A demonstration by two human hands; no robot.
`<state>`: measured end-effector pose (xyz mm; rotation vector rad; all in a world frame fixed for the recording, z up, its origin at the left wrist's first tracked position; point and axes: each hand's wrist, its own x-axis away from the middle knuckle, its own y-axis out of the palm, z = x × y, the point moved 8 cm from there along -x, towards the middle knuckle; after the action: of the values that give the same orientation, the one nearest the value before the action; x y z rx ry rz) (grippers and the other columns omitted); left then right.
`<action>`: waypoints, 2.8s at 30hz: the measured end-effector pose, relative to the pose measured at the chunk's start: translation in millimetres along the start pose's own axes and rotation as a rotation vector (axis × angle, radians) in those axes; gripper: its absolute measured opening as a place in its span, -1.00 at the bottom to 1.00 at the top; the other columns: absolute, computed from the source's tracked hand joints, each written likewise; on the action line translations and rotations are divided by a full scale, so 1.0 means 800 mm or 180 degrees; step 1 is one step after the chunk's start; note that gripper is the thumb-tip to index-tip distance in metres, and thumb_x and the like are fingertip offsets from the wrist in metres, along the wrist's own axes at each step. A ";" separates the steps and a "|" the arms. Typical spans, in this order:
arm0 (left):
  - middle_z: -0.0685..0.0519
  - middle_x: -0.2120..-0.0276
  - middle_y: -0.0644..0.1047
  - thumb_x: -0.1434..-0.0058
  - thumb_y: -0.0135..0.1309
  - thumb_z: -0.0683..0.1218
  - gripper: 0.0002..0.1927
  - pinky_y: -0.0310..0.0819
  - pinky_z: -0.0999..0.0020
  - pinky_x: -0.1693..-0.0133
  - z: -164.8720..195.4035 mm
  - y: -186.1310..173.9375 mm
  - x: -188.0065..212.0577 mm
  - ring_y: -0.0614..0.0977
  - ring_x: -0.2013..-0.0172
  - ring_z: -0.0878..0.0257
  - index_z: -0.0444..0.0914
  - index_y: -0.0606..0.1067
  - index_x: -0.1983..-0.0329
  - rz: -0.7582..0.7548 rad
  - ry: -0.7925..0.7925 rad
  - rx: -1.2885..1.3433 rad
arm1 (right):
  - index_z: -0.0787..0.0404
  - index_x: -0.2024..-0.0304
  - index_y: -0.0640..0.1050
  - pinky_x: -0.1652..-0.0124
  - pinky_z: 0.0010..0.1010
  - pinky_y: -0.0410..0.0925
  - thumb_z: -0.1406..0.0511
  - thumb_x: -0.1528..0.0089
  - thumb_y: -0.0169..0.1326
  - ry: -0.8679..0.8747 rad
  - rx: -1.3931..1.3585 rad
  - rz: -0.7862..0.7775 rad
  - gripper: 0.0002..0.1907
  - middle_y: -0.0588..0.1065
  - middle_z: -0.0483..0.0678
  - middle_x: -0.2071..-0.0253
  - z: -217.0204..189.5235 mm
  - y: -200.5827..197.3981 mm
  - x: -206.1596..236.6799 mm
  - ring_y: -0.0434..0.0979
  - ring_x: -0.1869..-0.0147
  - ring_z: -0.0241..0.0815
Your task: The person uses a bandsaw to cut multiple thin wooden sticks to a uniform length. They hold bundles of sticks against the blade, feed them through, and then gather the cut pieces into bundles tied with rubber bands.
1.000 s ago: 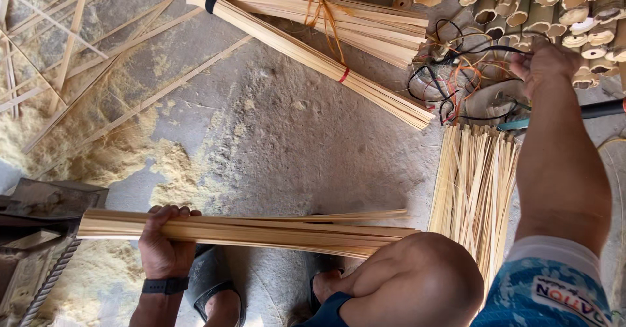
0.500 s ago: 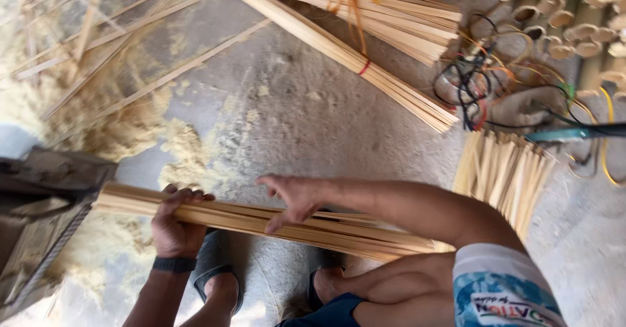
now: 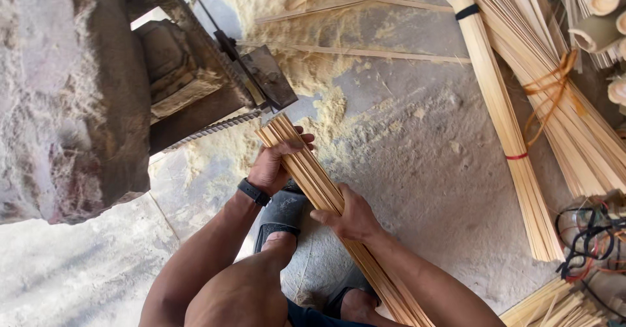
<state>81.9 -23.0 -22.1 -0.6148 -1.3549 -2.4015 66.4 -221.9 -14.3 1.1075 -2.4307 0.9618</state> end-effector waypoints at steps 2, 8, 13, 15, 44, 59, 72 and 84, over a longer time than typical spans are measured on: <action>-0.19 0.10 0.63 0.01 0.12 -0.28 -0.49 0.68 0.02 0.02 0.006 0.001 0.004 0.69 0.09 0.01 -0.31 0.45 -0.08 -0.0091 -0.0104 0.0062 | 0.28 -0.17 0.38 0.28 -0.29 0.58 -0.08 -0.27 0.04 -0.0225 -0.0423 -0.0013 -0.35 0.57 0.05 0.21 -0.012 -0.006 -0.011 0.68 0.25 -0.11; -0.23 0.12 0.64 -0.10 0.19 -0.23 -0.63 0.66 -0.03 -0.01 0.004 -0.029 0.004 0.69 0.10 -0.01 -0.47 0.55 0.01 0.0143 -0.0121 -0.0058 | 0.32 0.17 0.64 0.36 -0.49 0.55 0.13 -0.34 0.15 -0.0946 -0.0609 0.0842 -0.66 0.60 0.03 0.29 -0.055 -0.034 -0.046 0.64 0.29 -0.25; -0.18 0.11 0.64 -0.18 0.27 -0.24 -0.72 0.70 -0.01 0.01 0.011 -0.044 0.002 0.70 0.12 0.05 -0.47 0.54 0.09 0.0178 0.0310 -0.0059 | 0.33 0.11 0.66 0.37 -0.46 0.51 0.26 -0.33 0.16 -0.1303 -0.0236 0.1139 -0.76 0.63 0.06 0.27 -0.085 -0.040 -0.035 0.66 0.28 -0.23; -0.17 0.17 0.65 -0.17 0.26 -0.21 -0.70 0.71 0.03 0.08 0.005 -0.052 0.002 0.70 0.18 0.06 -0.43 0.59 0.05 0.0364 0.0096 -0.0177 | 0.33 0.12 0.66 0.37 -0.48 0.53 0.28 -0.35 0.13 -0.1495 -0.0136 0.1286 -0.77 0.63 0.06 0.26 -0.093 -0.048 -0.034 0.67 0.26 -0.23; -0.15 0.19 0.65 -0.15 0.28 -0.22 -0.69 0.68 0.11 0.16 0.006 -0.068 -0.001 0.69 0.22 0.07 -0.44 0.58 0.05 0.0735 0.0268 -0.0181 | 0.30 0.23 0.45 0.56 -0.45 0.45 0.42 -0.30 0.19 -0.2264 0.0934 0.1905 -0.86 0.51 0.01 0.44 -0.120 -0.029 -0.083 0.58 0.48 -0.21; -0.24 -0.05 0.61 -0.26 0.06 -0.20 -0.58 0.64 0.16 -0.03 0.013 -0.062 -0.004 0.68 0.04 0.05 -0.53 0.51 -0.14 0.0507 0.0300 -0.0108 | 0.32 0.26 0.48 0.47 -0.28 0.47 0.40 -0.35 0.14 -0.2008 0.0819 0.1966 -0.88 0.52 0.07 0.38 -0.171 -0.008 -0.131 0.59 0.41 -0.07; -0.23 0.08 0.66 -0.14 0.23 -0.21 -0.61 0.72 -0.01 0.03 0.015 -0.051 -0.009 0.71 0.12 0.04 -0.54 0.57 0.00 0.0220 0.0533 -0.0170 | 0.32 0.10 0.59 0.47 -0.59 0.42 0.28 -0.45 0.06 -0.2106 0.0719 0.1426 -0.80 0.56 0.01 0.33 -0.083 -0.032 -0.069 0.58 0.37 -0.28; -0.15 0.13 0.65 -0.25 0.22 -0.26 -0.75 0.65 0.18 0.12 0.010 -0.071 -0.001 0.69 0.17 0.13 -0.46 0.58 0.03 0.0839 0.0327 -0.0111 | 0.46 0.08 0.60 0.64 -0.58 0.31 0.38 -0.38 0.10 -0.1933 0.0810 0.1868 -0.80 0.47 -0.04 0.42 -0.164 -0.008 -0.128 0.41 0.55 -0.35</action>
<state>58.0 12.6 -59.8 -0.6272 -1.1168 -2.2162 137.8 -78.7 32.2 0.8527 -3.3211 1.2732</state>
